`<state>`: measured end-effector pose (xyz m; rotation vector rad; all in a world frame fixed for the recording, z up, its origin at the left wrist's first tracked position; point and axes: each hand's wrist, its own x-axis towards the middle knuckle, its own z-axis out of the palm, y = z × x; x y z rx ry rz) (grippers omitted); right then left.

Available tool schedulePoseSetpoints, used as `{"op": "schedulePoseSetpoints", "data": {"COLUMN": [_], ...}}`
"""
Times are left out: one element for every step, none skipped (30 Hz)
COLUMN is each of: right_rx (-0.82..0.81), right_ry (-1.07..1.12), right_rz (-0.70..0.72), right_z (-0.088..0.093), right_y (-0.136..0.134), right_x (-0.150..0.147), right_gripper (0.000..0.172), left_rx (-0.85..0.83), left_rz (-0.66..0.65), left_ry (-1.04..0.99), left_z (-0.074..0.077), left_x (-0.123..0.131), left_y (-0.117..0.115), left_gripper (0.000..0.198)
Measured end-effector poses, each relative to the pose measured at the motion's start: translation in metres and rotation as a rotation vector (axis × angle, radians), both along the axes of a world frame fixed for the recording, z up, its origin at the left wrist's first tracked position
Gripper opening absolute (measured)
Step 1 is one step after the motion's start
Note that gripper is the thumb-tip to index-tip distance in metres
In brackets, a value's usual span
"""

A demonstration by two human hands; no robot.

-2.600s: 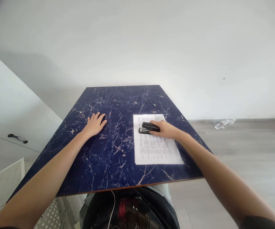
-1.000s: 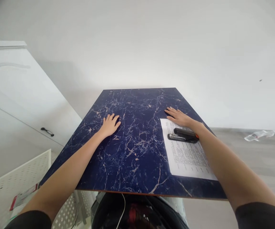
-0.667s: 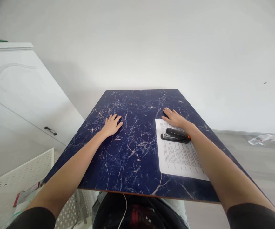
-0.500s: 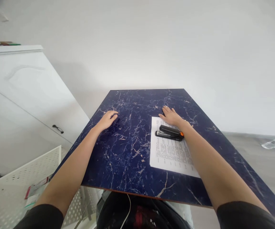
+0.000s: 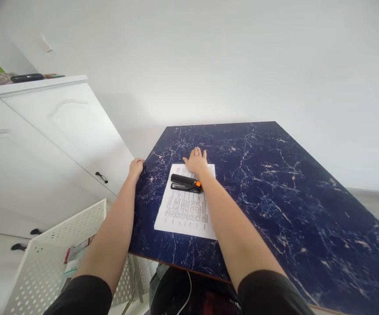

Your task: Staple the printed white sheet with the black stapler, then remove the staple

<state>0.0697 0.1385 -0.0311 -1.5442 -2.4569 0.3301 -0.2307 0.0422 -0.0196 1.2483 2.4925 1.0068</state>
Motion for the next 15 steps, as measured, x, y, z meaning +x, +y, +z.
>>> {"op": "schedulePoseSetpoints", "data": {"right_rx": [-0.003, -0.003, -0.001, 0.0, 0.002, -0.003, -0.012, -0.02, -0.026, -0.028, -0.026, -0.024, -0.021, -0.025, -0.034], "right_ry": [0.026, 0.052, 0.076, 0.093, 0.104, 0.106, 0.105, 0.107, 0.11, 0.112, 0.114, 0.111, 0.106, 0.097, 0.087], "right_rz": [-0.034, -0.066, -0.088, -0.095, -0.09, -0.076, -0.056, -0.033, -0.014, 0.0, 0.011, 0.032, 0.07, 0.126, 0.197], "right_z": [0.0, -0.001, -0.001, -0.001, -0.001, -0.001, -0.001, 0.0, 0.001, 0.002, 0.003, 0.004, 0.006, 0.009, 0.011], "right_y": [-0.002, -0.003, -0.004, -0.005, -0.005, -0.006, -0.007, -0.008, -0.009, -0.009, -0.01, -0.01, -0.009, -0.008, -0.006], "right_x": [-0.012, -0.022, -0.03, -0.037, -0.042, -0.046, -0.05, -0.052, -0.054, -0.056, -0.057, -0.058, -0.059, -0.061, -0.063], "right_gripper": [0.09, 0.092, 0.093, 0.092, 0.091, 0.09, 0.088, 0.087, 0.085, 0.084, 0.082, 0.081, 0.081, 0.081, 0.081], "left_rx": [-0.009, -0.018, -0.026, -0.033, -0.04, -0.045, -0.05, -0.052, -0.053, -0.054, -0.055, -0.056, -0.059, -0.063, -0.067], "left_rz": [-0.001, -0.002, -0.003, -0.002, -0.001, -0.001, -0.003, -0.006, -0.009, -0.011, -0.013, -0.013, -0.012, -0.011, -0.01], "left_ry": [0.002, 0.006, 0.01, 0.014, 0.018, 0.022, 0.025, 0.029, 0.032, 0.036, 0.037, 0.038, 0.037, 0.036, 0.036], "left_z": [0.001, 0.002, 0.003, 0.005, 0.006, 0.006, 0.007, 0.007, 0.008, 0.008, 0.007, 0.007, 0.007, 0.006, 0.005], "left_x": [0.001, 0.002, 0.003, 0.004, 0.006, 0.007, 0.008, 0.009, 0.01, 0.011, 0.011, 0.011, 0.011, 0.01, 0.01], "left_y": [0.001, 0.002, 0.002, 0.002, 0.002, 0.001, 0.001, 0.0, 0.0, -0.001, -0.001, -0.001, 0.0, 0.0, 0.001], "left_gripper": [0.03, 0.029, 0.029, 0.028, 0.028, 0.028, 0.028, 0.028, 0.028, 0.028, 0.027, 0.028, 0.028, 0.028, 0.028]}}
